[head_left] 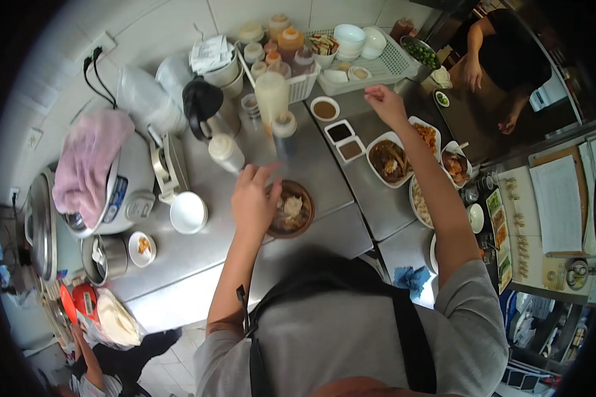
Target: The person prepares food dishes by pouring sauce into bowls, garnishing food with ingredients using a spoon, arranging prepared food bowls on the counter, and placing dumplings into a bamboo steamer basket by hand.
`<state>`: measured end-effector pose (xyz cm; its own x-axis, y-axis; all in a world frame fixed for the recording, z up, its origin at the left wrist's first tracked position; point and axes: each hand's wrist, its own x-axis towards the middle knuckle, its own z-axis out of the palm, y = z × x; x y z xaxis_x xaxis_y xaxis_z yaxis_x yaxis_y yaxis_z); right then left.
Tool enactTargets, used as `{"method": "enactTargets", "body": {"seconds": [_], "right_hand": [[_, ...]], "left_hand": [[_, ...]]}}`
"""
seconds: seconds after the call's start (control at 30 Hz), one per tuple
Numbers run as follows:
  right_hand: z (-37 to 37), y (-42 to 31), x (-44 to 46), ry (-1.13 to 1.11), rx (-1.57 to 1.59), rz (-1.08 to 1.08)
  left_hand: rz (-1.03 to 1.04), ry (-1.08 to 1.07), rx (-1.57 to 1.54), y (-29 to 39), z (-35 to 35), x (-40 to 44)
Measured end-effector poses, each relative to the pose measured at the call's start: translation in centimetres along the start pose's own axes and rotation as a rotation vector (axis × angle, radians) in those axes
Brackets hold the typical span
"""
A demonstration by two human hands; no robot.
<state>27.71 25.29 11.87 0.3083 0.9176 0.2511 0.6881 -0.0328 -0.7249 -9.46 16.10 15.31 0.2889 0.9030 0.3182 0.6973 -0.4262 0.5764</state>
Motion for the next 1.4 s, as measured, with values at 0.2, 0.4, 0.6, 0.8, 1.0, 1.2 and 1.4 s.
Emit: {"method": "enactTargets", "body": {"seconds": [0.2, 0.4, 0.6, 0.8, 1.0, 1.2, 1.4], "right_hand": [[-0.8, 7.7, 10.1, 0.019, -0.197, 0.016], [2.6, 11.3, 15.3, -0.113, -0.293, -0.087], [3.1, 13.3, 18.6, -0.507, -0.332, -0.085], [3.2, 15.1, 19.9, -0.522, -0.163, -0.032], [0.4, 12.7, 19.4, -0.416, 0.052, 0.204], [-4.7, 7.3, 10.1, -0.335, 0.547, 0.094], [-3.8, -1.7, -10.5, -0.567, 0.718, 0.214]], "left_hand": [[0.436, -0.031, -0.021, 7.1, 5.8, 16.0], [0.409, -0.311, 0.336, 6.5, 21.6, 32.3], [0.331, -0.485, 0.428, 5.8, 30.4, 37.9], [0.428, -0.613, 0.345, 2.0, 36.8, 41.0], [0.442, -0.394, 0.474, 3.9, 35.1, 40.0], [0.555, -0.224, 0.374, 10.3, 21.6, 34.0], [0.278, -0.337, -0.065, 9.7, 1.2, 14.1]]}}
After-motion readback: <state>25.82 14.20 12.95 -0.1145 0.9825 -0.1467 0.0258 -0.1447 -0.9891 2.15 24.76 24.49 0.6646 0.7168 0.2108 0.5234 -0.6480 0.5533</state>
